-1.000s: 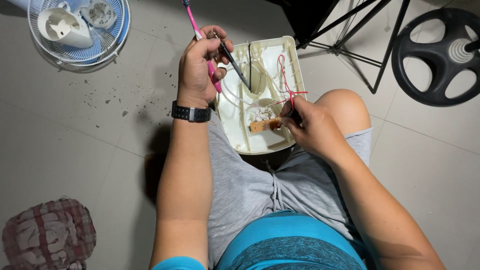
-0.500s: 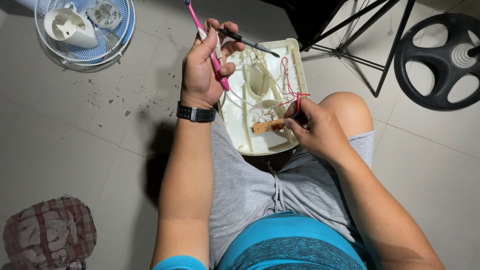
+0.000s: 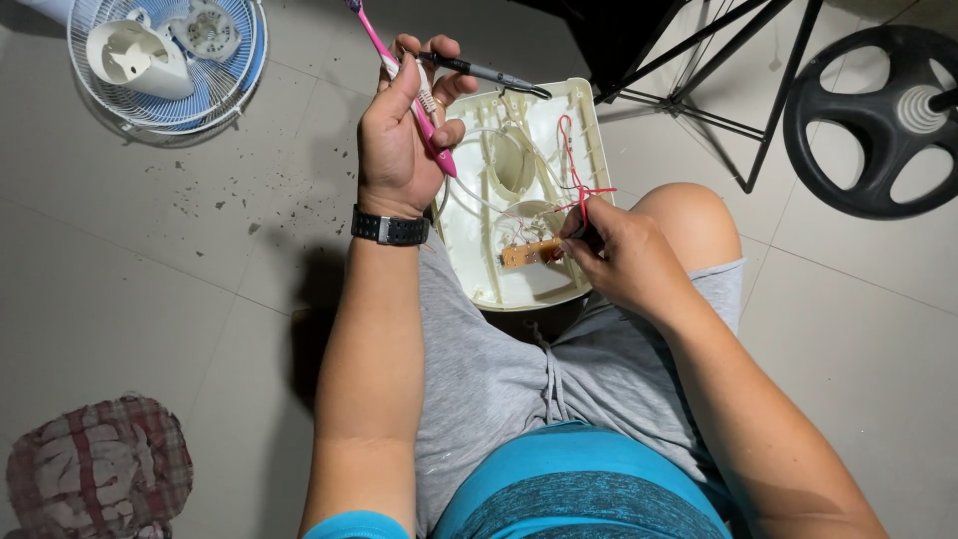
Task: Repairing and cleaning the internal components of an electric fan base, including testing with a multimeter and reassembling the housing.
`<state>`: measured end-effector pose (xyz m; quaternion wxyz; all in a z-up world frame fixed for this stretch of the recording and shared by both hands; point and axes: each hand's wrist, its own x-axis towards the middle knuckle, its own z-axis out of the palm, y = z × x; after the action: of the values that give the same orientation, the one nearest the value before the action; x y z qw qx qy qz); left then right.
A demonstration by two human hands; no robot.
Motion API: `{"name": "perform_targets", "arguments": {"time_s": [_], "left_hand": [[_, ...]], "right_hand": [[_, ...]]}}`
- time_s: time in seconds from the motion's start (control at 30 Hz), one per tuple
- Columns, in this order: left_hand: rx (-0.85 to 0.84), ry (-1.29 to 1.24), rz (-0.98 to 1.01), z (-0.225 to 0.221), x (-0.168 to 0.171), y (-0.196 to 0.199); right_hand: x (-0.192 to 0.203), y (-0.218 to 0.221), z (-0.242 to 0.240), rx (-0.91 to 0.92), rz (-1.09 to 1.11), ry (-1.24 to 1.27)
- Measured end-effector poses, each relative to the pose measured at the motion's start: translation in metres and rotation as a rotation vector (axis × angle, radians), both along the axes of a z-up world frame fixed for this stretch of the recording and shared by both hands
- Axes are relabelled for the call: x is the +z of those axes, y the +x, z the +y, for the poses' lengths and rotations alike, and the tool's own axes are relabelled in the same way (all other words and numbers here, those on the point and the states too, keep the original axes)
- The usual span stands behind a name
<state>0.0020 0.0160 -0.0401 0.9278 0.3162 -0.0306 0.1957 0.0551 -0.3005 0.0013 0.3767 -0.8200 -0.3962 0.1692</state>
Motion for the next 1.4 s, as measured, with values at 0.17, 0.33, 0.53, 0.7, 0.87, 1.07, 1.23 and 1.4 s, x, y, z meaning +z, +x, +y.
{"name": "perform_targets", "arguments": {"time_s": [0.17, 0.33, 0.53, 0.7, 0.87, 1.07, 1.23, 1.4], "left_hand": [[0.005, 0.009, 0.022, -0.001, 0.001, 0.0], [0.032, 0.045, 0.093, -0.009, 0.017, -0.001], [0.285, 0.476, 0.524, -0.023, 0.037, -0.002], [0.271, 0.511, 0.58, -0.02, 0.03, 0.001], [0.27, 0.532, 0.587, -0.02, 0.026, 0.001], [0.26, 0.523, 0.594, -0.021, 0.027, 0.002], [0.261, 0.536, 0.602, -0.022, 0.029, 0.001], [0.251, 0.525, 0.616, -0.022, 0.03, 0.001]], "right_hand": [[-0.001, 0.001, 0.0, 0.001, 0.018, -0.004], [-0.002, 0.002, 0.0, 0.0, 0.021, -0.014], [-0.002, 0.002, -0.001, 0.007, 0.016, -0.011], [-0.003, 0.002, -0.001, 0.009, 0.019, 0.017], [-0.002, 0.0, -0.003, -0.016, 0.036, 0.021], [-0.004, 0.0, -0.002, 0.007, 0.008, 0.037], [-0.002, 0.0, -0.002, 0.001, 0.011, 0.023], [-0.003, 0.0, -0.002, 0.009, -0.004, 0.047]]}}
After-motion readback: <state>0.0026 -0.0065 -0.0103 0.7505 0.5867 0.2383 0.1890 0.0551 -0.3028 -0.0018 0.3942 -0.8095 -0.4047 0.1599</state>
